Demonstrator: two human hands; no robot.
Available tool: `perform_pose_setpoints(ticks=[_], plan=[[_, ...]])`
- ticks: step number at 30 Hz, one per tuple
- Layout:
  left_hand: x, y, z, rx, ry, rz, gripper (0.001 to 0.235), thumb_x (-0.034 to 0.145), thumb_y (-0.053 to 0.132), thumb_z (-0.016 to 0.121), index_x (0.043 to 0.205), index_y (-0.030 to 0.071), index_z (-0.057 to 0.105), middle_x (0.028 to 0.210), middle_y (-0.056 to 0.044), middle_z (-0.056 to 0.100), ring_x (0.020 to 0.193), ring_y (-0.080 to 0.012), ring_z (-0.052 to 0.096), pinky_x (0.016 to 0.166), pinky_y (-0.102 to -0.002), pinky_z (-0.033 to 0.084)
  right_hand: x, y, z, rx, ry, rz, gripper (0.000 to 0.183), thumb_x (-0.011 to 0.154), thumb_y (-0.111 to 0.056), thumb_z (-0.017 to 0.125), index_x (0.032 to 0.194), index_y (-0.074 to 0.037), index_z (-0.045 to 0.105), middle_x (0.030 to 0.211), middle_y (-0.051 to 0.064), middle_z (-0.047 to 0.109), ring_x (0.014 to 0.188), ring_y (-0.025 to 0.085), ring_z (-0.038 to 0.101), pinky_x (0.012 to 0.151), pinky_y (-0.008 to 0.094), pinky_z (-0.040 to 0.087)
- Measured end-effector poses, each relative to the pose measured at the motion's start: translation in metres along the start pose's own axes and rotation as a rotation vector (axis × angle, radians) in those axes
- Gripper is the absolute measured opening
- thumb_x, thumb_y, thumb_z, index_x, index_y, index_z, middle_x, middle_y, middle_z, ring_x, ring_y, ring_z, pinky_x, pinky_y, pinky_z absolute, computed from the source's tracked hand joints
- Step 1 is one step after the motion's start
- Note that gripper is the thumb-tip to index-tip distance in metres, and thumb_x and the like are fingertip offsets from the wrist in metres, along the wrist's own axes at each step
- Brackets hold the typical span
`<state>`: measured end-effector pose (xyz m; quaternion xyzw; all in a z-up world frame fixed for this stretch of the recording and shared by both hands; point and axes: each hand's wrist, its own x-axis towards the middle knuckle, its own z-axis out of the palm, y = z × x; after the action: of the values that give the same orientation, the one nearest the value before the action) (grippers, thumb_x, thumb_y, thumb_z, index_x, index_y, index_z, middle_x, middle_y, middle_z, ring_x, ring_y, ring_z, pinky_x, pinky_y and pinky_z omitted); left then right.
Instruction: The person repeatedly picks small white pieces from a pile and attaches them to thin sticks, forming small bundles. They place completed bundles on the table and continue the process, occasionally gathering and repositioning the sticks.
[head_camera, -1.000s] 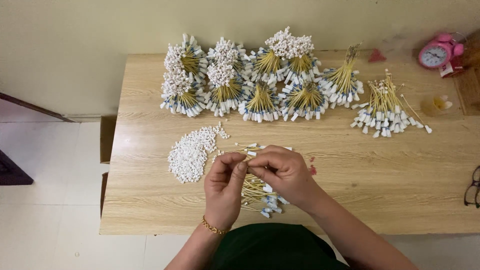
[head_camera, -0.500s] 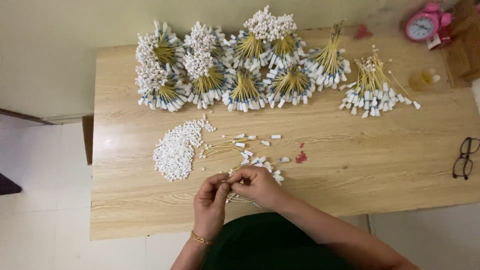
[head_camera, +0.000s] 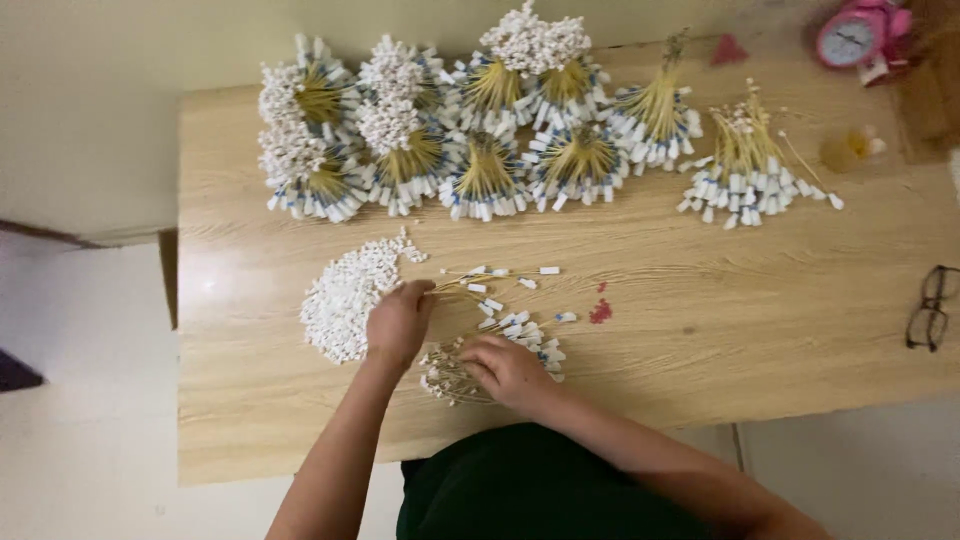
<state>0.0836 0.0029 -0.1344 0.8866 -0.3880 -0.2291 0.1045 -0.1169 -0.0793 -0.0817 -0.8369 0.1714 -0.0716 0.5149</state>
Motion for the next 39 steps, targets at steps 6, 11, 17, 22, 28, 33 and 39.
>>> perform_pose_setpoints(ticks=[6, 11, 17, 22, 28, 33, 39], plan=[[0.043, 0.029, 0.013, 0.246, 0.065, 0.155, 0.019, 0.095, 0.023, 0.052, 0.106, 0.025, 0.068, 0.112, -0.004, 0.062, 0.1, -0.0305, 0.067, 0.081, -0.038, 0.058, -0.033, 0.105, -0.055, -0.175, 0.475, 0.294, 0.015, 0.082, -0.008, 0.069, 0.096, -0.014, 0.07, 0.093, 0.007, 0.067, 0.096, 0.027, 0.063, 0.088, 0.036, 0.05], [0.064, 0.015, 0.042, 0.239, 0.095, 0.198, 0.014, 0.092, 0.027, 0.059, 0.097, 0.022, 0.071, 0.104, -0.003, 0.062, 0.099, -0.0281, 0.066, 0.08, -0.037, 0.058, -0.062, 0.159, -0.106, -0.28, 0.568, 0.618, 0.017, 0.082, -0.014, 0.071, 0.098, -0.007, 0.07, 0.093, 0.017, 0.068, 0.094, 0.036, 0.066, 0.083, 0.043, 0.054], [0.041, 0.026, 0.018, -0.027, 0.179, 0.145, 0.011, 0.093, 0.027, 0.06, 0.103, 0.022, 0.062, 0.1, -0.006, 0.062, 0.093, -0.0329, 0.067, 0.078, -0.043, 0.056, -0.028, 0.101, -0.134, -0.297, 0.424, 0.744, 0.029, 0.083, -0.033, 0.072, 0.101, -0.01, 0.07, 0.096, 0.014, 0.069, 0.098, 0.032, 0.067, 0.085, 0.043, 0.053], [-0.004, 0.056, -0.035, -0.407, 0.193, 0.041, 0.014, 0.094, 0.027, 0.061, 0.107, 0.021, 0.062, 0.097, -0.009, 0.068, 0.094, -0.0343, 0.066, 0.079, -0.048, 0.052, -0.018, 0.141, -0.141, -0.318, 0.431, 0.839, 0.029, 0.085, -0.04, 0.064, 0.1, -0.015, 0.068, 0.095, 0.011, 0.071, 0.096, 0.031, 0.067, 0.081, 0.044, 0.054], [-0.051, 0.061, -0.042, -1.069, 0.201, -0.093, 0.007, 0.098, 0.007, 0.056, 0.104, 0.008, 0.059, 0.085, -0.009, 0.066, 0.072, -0.0171, 0.061, 0.063, -0.026, 0.052, -0.031, 0.19, -0.144, -0.078, 0.518, 0.802, 0.024, 0.091, -0.019, 0.057, 0.113, -0.013, 0.064, 0.087, 0.008, 0.068, 0.066, 0.017, 0.069, 0.064, 0.033, 0.057], [-0.073, 0.063, -0.033, -1.388, 0.239, -0.184, 0.016, 0.091, 0.002, 0.063, 0.107, -0.002, 0.063, 0.087, -0.017, 0.07, 0.069, -0.0196, 0.066, 0.06, -0.029, 0.058, -0.03, 0.18, -0.147, -0.14, 0.555, 0.732, 0.026, 0.086, -0.017, 0.063, 0.109, -0.006, 0.068, 0.098, 0.019, 0.07, 0.091, 0.035, 0.069, 0.076, 0.044, 0.055], [-0.086, 0.055, -0.029, -1.529, 0.254, -0.213, 0.014, 0.084, -0.001, 0.068, 0.097, 0.0, 0.064, 0.082, -0.017, 0.071, 0.065, -0.0248, 0.069, 0.058, -0.033, 0.059, -0.031, 0.219, -0.136, -0.239, 0.619, 0.624, 0.016, 0.08, -0.019, 0.067, 0.095, -0.014, 0.072, 0.09, 0.003, 0.074, 0.083, 0.018, 0.068, 0.076, 0.031, 0.049]])
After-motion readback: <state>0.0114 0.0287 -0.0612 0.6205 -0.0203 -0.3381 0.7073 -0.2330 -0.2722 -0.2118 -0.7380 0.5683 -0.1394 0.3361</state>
